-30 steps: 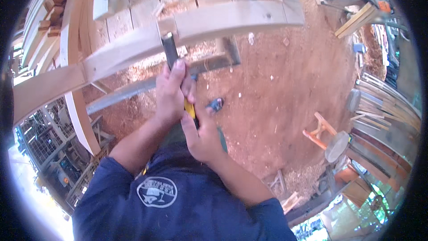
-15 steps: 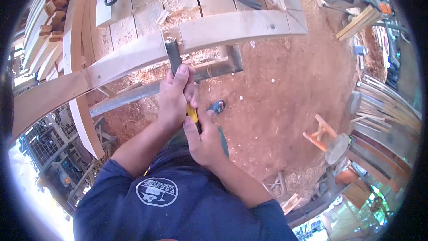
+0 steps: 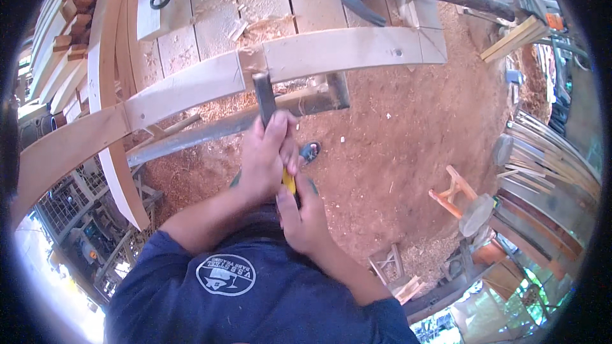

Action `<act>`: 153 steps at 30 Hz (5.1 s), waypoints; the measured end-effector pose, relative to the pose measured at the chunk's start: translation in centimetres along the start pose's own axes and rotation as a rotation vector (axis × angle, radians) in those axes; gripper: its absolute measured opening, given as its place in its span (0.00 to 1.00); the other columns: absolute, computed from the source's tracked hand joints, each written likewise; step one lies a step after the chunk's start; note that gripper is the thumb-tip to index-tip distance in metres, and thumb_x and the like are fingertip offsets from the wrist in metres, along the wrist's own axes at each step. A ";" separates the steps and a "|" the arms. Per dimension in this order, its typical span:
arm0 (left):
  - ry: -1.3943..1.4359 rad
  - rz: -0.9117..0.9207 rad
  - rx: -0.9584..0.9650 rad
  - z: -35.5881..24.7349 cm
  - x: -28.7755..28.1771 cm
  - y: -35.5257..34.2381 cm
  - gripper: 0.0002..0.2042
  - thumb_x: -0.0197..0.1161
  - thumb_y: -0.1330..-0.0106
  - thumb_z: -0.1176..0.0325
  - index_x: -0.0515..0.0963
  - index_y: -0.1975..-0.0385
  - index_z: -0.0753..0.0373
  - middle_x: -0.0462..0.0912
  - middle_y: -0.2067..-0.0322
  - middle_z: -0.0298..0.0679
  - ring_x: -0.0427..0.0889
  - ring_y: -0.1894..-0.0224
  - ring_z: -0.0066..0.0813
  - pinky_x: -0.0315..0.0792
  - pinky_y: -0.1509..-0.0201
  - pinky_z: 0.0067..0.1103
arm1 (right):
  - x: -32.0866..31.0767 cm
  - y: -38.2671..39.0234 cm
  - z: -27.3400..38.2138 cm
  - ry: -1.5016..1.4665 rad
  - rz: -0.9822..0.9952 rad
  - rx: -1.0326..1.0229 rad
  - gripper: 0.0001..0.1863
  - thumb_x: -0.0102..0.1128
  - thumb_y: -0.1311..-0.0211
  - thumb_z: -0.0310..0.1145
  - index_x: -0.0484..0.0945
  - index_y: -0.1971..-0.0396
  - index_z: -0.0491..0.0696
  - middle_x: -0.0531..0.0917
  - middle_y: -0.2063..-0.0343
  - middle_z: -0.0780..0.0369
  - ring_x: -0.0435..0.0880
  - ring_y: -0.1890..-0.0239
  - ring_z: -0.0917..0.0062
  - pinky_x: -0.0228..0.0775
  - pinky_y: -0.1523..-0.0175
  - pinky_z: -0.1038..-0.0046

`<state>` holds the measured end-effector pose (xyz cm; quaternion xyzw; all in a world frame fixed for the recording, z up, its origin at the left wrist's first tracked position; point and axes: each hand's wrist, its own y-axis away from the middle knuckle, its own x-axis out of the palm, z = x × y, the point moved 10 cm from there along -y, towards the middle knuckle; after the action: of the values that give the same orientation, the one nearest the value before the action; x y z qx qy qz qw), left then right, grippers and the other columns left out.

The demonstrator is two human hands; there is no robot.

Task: The person chisels a notch into a wooden beam by striking a chisel with a hammer, uses a tape measure to check dimensions, and prys at the wood with a wrench.

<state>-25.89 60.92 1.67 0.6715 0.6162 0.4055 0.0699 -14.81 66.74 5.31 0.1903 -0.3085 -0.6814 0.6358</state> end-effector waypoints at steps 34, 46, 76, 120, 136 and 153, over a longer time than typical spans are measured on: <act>-0.044 -0.006 0.038 -1.9 0.6 -1.1 0.16 0.53 0.19 0.55 0.73 0.61 0.64 0.64 0.86 0.27 0.67 0.87 0.18 0.65 0.83 0.19 | 0.1 -1.8 1.4 -0.024 0.008 0.055 0.25 0.48 0.21 0.36 0.64 0.30 0.42 0.73 0.75 0.70 0.70 0.77 0.90 0.64 0.73 0.82; -0.056 -0.068 -0.008 -2.0 -0.5 -3.5 0.30 0.47 0.22 0.39 0.72 0.47 0.65 0.63 0.85 0.30 0.68 0.84 0.21 0.67 0.78 0.22 | -0.4 -3.8 1.8 0.046 -0.011 0.057 0.25 0.50 0.23 0.34 0.66 0.32 0.38 0.77 0.68 0.67 0.74 0.70 0.87 0.68 0.65 0.80; -0.105 0.232 0.008 0.0 1.3 2.0 0.21 0.42 0.17 0.52 0.63 0.39 0.65 0.70 0.78 0.34 0.75 0.79 0.24 0.74 0.72 0.21 | -1.3 1.5 -0.3 0.004 -0.027 0.014 0.32 0.51 0.22 0.38 0.58 0.26 0.38 0.72 0.75 0.69 0.69 0.79 0.89 0.65 0.72 0.83; -0.171 0.125 0.176 -3.3 -0.3 -0.8 0.23 0.44 0.19 0.62 0.54 0.32 0.67 0.76 0.76 0.36 0.72 0.84 0.18 0.71 0.79 0.15 | -0.6 0.8 -0.7 0.185 0.003 0.074 0.27 0.52 0.23 0.40 0.67 0.33 0.39 0.81 0.66 0.62 0.81 0.66 0.78 0.75 0.57 0.73; -0.105 0.083 0.175 -3.1 -0.5 -1.1 0.15 0.42 0.17 0.61 0.64 0.45 0.67 0.73 0.79 0.33 0.71 0.85 0.17 0.67 0.81 0.16 | -0.5 0.6 -0.4 0.104 -0.024 0.219 0.25 0.53 0.25 0.38 0.70 0.35 0.39 0.83 0.55 0.51 0.83 0.54 0.65 0.73 0.43 0.65; -0.193 0.011 0.061 -2.0 -1.5 -0.6 0.26 0.49 0.20 0.45 0.74 0.47 0.67 0.73 0.81 0.32 0.72 0.81 0.19 0.69 0.76 0.20 | 0.4 -1.3 0.4 0.159 -0.069 -0.033 0.22 0.52 0.25 0.37 0.72 0.42 0.36 0.82 0.53 0.45 0.82 0.48 0.61 0.71 0.41 0.65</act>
<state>-27.54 58.92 1.94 0.7127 0.6149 0.3206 0.1061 -16.06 66.40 4.84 0.2436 -0.2390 -0.6909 0.6373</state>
